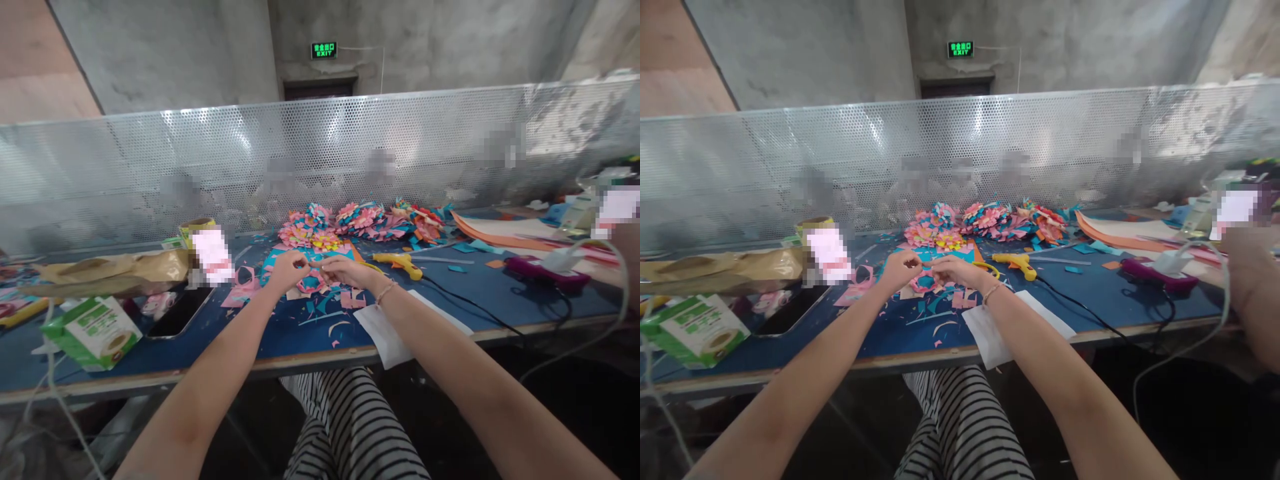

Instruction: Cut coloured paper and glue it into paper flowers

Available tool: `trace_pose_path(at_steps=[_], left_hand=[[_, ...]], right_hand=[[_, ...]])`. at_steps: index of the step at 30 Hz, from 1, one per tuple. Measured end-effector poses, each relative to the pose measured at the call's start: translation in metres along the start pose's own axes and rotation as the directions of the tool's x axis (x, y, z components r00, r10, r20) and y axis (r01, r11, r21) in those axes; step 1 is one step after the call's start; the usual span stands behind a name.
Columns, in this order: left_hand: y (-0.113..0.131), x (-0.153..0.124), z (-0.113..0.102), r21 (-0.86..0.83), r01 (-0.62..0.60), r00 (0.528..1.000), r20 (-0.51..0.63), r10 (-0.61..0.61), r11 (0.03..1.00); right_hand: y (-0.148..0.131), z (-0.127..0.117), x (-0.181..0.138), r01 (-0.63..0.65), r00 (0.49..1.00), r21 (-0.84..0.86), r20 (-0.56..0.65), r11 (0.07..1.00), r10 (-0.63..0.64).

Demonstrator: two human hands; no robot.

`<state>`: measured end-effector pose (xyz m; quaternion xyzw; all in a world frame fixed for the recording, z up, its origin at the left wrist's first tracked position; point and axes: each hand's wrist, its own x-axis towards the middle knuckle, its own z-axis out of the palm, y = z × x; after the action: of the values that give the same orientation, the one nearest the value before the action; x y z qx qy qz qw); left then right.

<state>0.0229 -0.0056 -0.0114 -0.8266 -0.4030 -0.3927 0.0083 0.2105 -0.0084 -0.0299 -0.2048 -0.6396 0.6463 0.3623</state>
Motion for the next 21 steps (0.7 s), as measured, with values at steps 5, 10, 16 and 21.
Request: trace_pose_path(at_steps=[5,10,16,21], left_hand=[[-0.001,0.0,0.0,-0.025,0.036,0.999,0.011,-0.036,0.999],[-0.003,0.0,-0.001,-0.016,0.055,0.998,-0.002,-0.055,0.998],[-0.011,0.001,-0.002,-0.03,0.135,0.989,-0.048,-0.137,0.99],[-0.031,0.006,-0.005,0.027,0.202,0.979,-0.023,-0.201,0.979]], right_hand=[[-0.001,-0.002,0.0,-0.017,1.0,-0.016,-0.015,1.0,0.017],[-0.003,-0.006,0.0,0.004,0.999,-0.051,-0.05,0.999,-0.006],[0.0,-0.018,0.009,0.04,0.927,-0.462,-0.314,0.886,-0.206],[0.007,-0.025,0.011,-0.119,0.866,-0.898,-0.302,0.423,-0.398]])
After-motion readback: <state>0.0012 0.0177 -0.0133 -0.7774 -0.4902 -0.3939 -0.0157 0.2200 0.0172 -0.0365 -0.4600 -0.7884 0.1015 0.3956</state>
